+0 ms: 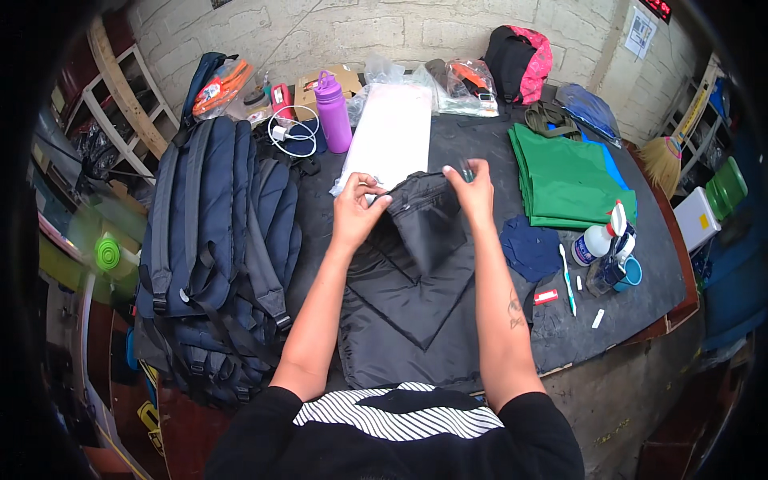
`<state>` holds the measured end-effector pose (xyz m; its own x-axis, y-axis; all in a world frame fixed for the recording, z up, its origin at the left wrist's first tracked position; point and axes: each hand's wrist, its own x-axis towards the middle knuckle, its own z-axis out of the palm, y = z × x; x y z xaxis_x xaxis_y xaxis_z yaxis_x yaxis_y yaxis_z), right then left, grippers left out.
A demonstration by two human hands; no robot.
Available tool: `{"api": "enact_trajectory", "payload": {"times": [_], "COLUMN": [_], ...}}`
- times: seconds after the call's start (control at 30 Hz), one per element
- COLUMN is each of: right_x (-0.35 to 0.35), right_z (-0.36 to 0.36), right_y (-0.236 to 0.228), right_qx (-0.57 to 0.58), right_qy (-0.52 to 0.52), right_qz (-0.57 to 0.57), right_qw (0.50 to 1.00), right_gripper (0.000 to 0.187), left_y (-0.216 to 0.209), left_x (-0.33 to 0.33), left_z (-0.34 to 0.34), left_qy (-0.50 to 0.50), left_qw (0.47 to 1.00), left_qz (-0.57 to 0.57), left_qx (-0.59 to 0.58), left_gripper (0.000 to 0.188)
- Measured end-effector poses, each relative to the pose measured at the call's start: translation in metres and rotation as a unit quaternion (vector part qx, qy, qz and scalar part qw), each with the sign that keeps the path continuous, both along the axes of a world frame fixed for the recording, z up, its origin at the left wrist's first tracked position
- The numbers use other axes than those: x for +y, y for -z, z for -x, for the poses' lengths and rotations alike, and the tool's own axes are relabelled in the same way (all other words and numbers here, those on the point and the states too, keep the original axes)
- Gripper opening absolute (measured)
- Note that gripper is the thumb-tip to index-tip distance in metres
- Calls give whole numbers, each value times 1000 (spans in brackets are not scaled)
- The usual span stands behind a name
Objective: Inspecting and cleaning backpacks using a toothbrush and tweezers on a workbench.
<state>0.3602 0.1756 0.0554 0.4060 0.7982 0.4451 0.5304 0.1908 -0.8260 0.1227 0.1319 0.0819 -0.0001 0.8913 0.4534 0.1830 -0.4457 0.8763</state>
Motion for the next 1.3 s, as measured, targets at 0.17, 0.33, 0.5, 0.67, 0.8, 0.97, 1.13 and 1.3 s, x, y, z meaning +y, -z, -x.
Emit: {"api": "enact_trajectory", "payload": {"times": [0.17, 0.33, 0.5, 0.67, 0.8, 0.97, 1.13, 1.3], "right_x": [-13, -40, -31, -31, -57, -64, -56, -51], "right_z": [-1, 35, 44, 51, 66, 81, 86, 88], "right_y": [-14, -59, -45, -36, -54, -69, -70, -73], "right_qx": [255, 255, 226, 15, -162, -221, -252, -279], "right_qy": [-266, -276, -298, -150, -1, -27, -23, -19], "right_qz": [148, 61, 21, -63, -59, 32, 20, 29], "right_qw": [918, 925, 927, 987, 985, 974, 967, 960], "right_gripper": [35, 21, 22, 26, 32, 22, 21, 21], "left_y": [6, -52, -44, -12, 5, 7, -1, -6], "left_x": [40, 59, 80, 84, 80, 78, 68, 64], "left_z": [62, 43, -6, -27, -40, -44, -47, -45], "left_qy": [139, 71, 277, 167, 67, -6, -9, 41], "left_qw": [987, 943, 954, 980, 982, 989, 990, 990], "left_qz": [49, -78, 21, 103, 101, 65, 37, 44], "left_qx": [64, 317, 114, -16, -146, -135, -139, -125], "left_gripper": [24, 31, 21, 13, 12, 15, 15, 17]}}
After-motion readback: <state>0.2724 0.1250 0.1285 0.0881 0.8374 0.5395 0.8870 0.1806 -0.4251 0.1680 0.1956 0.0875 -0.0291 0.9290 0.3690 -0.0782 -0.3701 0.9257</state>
